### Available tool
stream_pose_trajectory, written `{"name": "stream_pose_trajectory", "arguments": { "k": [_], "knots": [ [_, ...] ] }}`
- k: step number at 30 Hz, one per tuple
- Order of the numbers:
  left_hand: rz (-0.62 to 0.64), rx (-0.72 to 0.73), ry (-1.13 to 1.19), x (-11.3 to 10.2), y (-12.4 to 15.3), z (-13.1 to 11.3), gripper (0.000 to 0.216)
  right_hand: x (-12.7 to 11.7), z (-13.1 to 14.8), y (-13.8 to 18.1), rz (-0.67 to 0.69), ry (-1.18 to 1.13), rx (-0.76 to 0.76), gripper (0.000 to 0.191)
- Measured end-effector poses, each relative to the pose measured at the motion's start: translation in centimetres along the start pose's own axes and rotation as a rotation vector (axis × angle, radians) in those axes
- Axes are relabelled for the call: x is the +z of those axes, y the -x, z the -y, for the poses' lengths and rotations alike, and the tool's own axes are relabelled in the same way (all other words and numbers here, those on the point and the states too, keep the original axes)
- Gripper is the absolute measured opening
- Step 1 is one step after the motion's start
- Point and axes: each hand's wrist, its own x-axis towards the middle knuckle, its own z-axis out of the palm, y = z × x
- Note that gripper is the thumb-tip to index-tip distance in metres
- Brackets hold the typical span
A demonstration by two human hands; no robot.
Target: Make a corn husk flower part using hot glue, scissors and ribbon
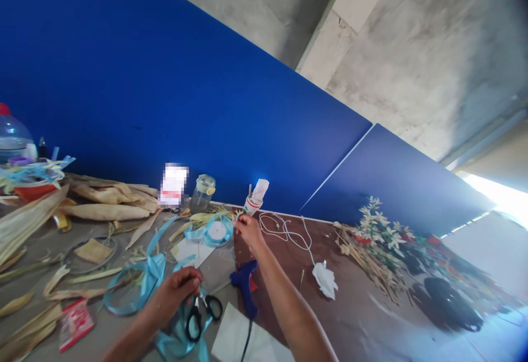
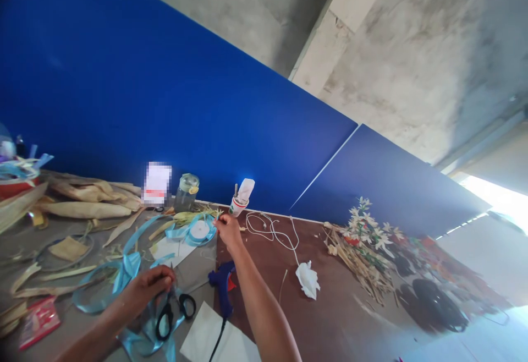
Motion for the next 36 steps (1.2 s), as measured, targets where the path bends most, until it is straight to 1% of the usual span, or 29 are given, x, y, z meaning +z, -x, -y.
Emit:
{"name": "stream_pose_trajectory", "arguments": {
  "k": [4,8,14,19,29,36],
  "knots": [
    [0.0,-0.005,-0.056,0.0,0.0,0.6,0.032,0.6,-1.7,-2.5,-0.022,0.074,-0.003,0.018],
    [0.005,-0.037,-0.102,0.0,0.0,1.1,0.034,1.6,-2.5,-3.3,-0.033,0.144,-0.019,0.016],
    [0.024,-0.102,-0.234,0.1,0.1,0.7,0.041,2.2,-3.1,-3.7,-0.052,0.257,-0.06,0.014],
    [0.039,-0.068,-0.306,0.1,0.2,0.4,0.039,2.9,-3.6,-3.7,-0.05,0.321,-0.087,0.017],
    [0.023,-0.042,-0.281,0.1,0.4,0.7,0.031,3.4,-4.1,-3.4,-0.038,0.361,-0.124,0.016],
    [0.03,-0.044,-0.264,0.3,0.2,1.0,0.032,3.6,-4.5,-3.3,-0.02,0.336,-0.129,0.016]
  ]
}}
